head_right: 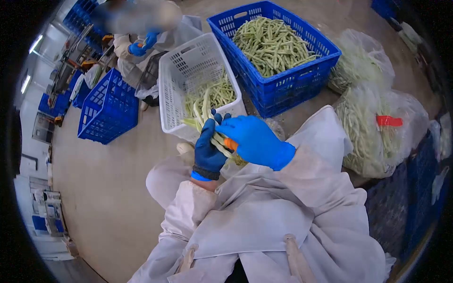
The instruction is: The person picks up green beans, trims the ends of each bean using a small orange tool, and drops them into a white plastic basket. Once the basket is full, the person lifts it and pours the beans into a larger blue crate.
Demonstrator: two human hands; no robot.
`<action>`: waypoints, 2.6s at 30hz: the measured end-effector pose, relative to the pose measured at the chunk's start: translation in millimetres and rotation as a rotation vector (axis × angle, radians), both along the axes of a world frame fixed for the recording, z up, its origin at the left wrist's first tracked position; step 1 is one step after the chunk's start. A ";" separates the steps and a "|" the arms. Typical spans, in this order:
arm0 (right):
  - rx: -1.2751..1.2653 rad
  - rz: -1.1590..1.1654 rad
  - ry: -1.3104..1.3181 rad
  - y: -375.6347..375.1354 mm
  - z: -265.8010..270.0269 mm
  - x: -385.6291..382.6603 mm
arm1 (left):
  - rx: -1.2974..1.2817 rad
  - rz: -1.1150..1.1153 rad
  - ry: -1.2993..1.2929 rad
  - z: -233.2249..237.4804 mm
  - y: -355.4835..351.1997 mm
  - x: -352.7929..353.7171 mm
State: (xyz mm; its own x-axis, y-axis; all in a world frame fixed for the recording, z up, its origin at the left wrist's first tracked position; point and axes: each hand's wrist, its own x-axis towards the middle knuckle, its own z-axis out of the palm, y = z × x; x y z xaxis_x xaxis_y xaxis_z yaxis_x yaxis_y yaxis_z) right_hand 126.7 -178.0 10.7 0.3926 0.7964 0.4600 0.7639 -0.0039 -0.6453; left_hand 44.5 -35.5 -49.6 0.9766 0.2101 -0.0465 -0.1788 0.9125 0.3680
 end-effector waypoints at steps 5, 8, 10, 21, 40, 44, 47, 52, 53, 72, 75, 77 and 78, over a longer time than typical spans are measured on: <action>-0.016 0.097 0.453 -4.7 -23.1 30.0 | -0.040 0.020 0.017 10.4 -5.6 3.9; -0.075 0.094 0.612 -11.3 -22.4 44.5 | -0.035 -0.011 0.045 12.8 -9.5 13.5; -0.031 0.112 0.586 -15.0 -24.7 52.8 | -0.010 -0.047 0.038 15.0 -10.2 21.1; 0.195 -0.052 0.243 -23.8 -52.5 84.4 | -0.001 -0.056 0.044 -4.5 -10.4 78.4; -0.079 -0.298 0.277 -14.5 -52.6 41.0 | 0.087 -0.047 -0.175 7.0 -8.0 67.5; -0.036 -0.272 0.181 -9.5 -52.5 33.3 | 0.100 -0.028 -0.210 14.6 -5.6 55.7; -0.007 -0.260 -0.021 -4.8 -48.4 31.4 | 0.124 -0.070 -0.190 21.9 -4.9 46.8; -0.081 -0.217 -0.411 -3.8 -32.4 25.9 | 0.102 -0.029 -0.078 30.0 -8.6 37.0; -0.146 -0.188 -0.495 -6.6 -29.8 26.3 | 0.097 -0.032 -0.089 29.0 -8.3 36.1; 0.231 -0.677 -0.090 -70.9 -36.7 114.2 | 0.284 -0.168 0.365 28.3 32.8 56.6; -0.254 -0.429 0.047 -55.6 -88.8 84.5 | 0.797 -0.057 -0.149 61.1 37.5 132.9; -0.410 -0.244 0.087 -43.4 -108.1 65.4 | 1.191 0.093 -0.565 71.3 45.7 180.5; -0.417 -0.240 0.092 -42.8 -125.1 57.8 | 1.233 0.077 -0.435 70.8 57.8 203.5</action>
